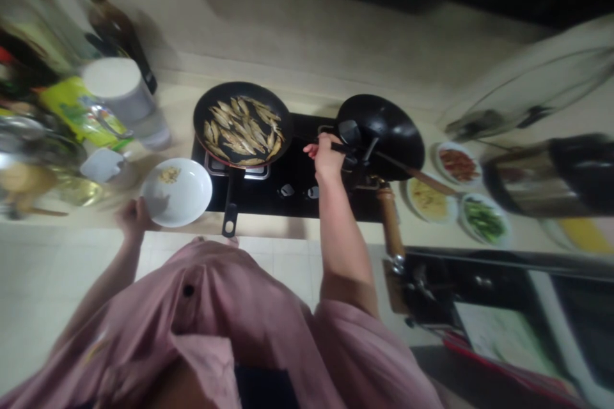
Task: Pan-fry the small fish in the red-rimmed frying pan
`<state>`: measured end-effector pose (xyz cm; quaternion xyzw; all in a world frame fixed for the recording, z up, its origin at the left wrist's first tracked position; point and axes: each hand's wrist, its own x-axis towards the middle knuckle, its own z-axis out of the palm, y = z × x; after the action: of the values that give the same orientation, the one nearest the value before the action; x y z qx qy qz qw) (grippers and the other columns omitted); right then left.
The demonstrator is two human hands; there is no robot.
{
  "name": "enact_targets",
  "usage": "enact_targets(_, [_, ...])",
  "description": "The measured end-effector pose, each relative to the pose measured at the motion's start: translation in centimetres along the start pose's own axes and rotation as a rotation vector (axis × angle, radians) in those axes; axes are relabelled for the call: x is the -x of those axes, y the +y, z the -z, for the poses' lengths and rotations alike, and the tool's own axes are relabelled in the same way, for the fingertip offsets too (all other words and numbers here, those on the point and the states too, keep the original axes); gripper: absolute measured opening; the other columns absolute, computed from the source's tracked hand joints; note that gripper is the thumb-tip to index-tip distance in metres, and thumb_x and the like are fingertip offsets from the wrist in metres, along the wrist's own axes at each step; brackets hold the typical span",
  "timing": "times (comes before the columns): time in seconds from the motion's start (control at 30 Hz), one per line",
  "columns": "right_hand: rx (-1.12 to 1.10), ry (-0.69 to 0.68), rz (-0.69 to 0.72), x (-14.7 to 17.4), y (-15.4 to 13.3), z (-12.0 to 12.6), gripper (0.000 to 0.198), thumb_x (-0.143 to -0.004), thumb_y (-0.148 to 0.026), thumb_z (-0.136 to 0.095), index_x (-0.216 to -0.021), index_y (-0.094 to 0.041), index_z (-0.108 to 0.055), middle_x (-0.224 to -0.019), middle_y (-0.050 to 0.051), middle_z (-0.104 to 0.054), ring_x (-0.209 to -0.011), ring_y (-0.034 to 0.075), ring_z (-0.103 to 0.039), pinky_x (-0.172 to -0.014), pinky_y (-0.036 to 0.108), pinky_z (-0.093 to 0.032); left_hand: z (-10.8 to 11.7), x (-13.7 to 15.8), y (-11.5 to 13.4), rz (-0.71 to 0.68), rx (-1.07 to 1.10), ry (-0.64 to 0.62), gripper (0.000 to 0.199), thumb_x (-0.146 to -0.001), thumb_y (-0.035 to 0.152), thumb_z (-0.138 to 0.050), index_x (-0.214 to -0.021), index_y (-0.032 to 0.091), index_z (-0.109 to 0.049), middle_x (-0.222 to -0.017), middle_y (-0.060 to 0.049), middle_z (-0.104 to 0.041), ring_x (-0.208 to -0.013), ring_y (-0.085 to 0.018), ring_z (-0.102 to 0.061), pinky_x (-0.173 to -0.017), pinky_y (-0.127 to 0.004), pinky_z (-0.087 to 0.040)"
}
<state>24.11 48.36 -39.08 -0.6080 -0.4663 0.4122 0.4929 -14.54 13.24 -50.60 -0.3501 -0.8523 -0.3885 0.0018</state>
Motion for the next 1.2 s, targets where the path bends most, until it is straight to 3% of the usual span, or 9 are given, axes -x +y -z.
enact_targets(0.17, [0.051, -0.097, 0.193, 0.8, -0.1, -0.2, 0.030, -0.096, -0.044, -0.054, -0.076, -0.022, -0.053, -0.045, -0.007, -0.056, -0.041, 0.009, -0.057, -0.042, 0.017, -0.041, -0.1, 0.0, 0.0, -0.006, -0.005, 0.005, 0.045, -0.089, 0.039, -0.056, -0.053, 0.021, -0.035, -0.048, 0.003, -0.035, -0.049, -0.011, -0.033, -0.054, -0.029, -0.026])
enact_targets(0.47, [0.049, -0.194, 0.133, 1.1, -0.8, -3.7, 0.032, -0.098, -0.044, -0.052, -0.076, -0.022, -0.049, -0.046, -0.008, -0.053, -0.041, 0.009, -0.055, -0.044, 0.019, -0.040, -0.1, 0.0, -0.2, 0.004, -0.012, -0.005, 0.046, -0.089, 0.040, -0.055, -0.052, 0.021, -0.035, -0.047, 0.003, -0.033, -0.049, -0.011, -0.032, -0.054, -0.029, -0.024])
enact_targets(0.73, [0.288, -0.243, 0.468, 1.5, -1.1, 0.1, 0.032, -0.095, -0.050, -0.055, -0.082, -0.021, -0.062, -0.055, -0.004, -0.061, -0.053, 0.013, -0.062, -0.056, 0.025, -0.048, 0.1, 0.0, 0.4, 0.002, 0.011, 0.001, 0.046, -0.089, 0.039, -0.054, -0.052, 0.021, -0.034, -0.047, 0.003, -0.033, -0.050, -0.010, -0.033, -0.054, -0.028, -0.025])
enact_targets(0.83, [0.235, -0.269, 0.392, 1.5, -0.8, 0.1, 0.037, -0.095, -0.055, -0.052, -0.082, -0.022, -0.058, -0.053, -0.005, -0.059, -0.050, 0.012, -0.061, -0.052, 0.023, -0.046, 0.0, 0.0, 0.4, 0.009, 0.003, 0.005, 0.047, -0.089, 0.041, -0.055, -0.052, 0.021, -0.034, -0.046, 0.003, -0.033, -0.050, -0.010, -0.032, -0.053, -0.028, -0.024])
enact_targets(1.0, [0.097, -0.251, 0.263, 0.8, 0.3, -2.2, 0.037, -0.096, -0.056, -0.052, -0.080, -0.023, -0.052, -0.048, -0.008, -0.055, -0.043, 0.009, -0.057, -0.046, 0.020, -0.041, -0.1, -0.1, 0.3, 0.035, -0.002, -0.002, 0.046, -0.088, 0.041, -0.055, -0.052, 0.021, -0.036, -0.046, 0.002, -0.034, -0.050, -0.011, -0.033, -0.053, -0.027, -0.024])
enact_targets(1.2, [0.064, -0.127, 0.203, -0.9, 1.0, -4.0, 0.031, -0.098, -0.039, -0.052, -0.072, -0.023, -0.046, -0.044, -0.010, -0.048, -0.041, 0.009, -0.057, -0.042, 0.018, -0.038, -0.2, 0.0, 0.0, 0.036, 0.000, -0.001, 0.046, -0.088, 0.042, -0.054, -0.052, 0.021, -0.035, -0.047, 0.003, -0.033, -0.050, -0.011, -0.032, -0.053, -0.027, -0.024])
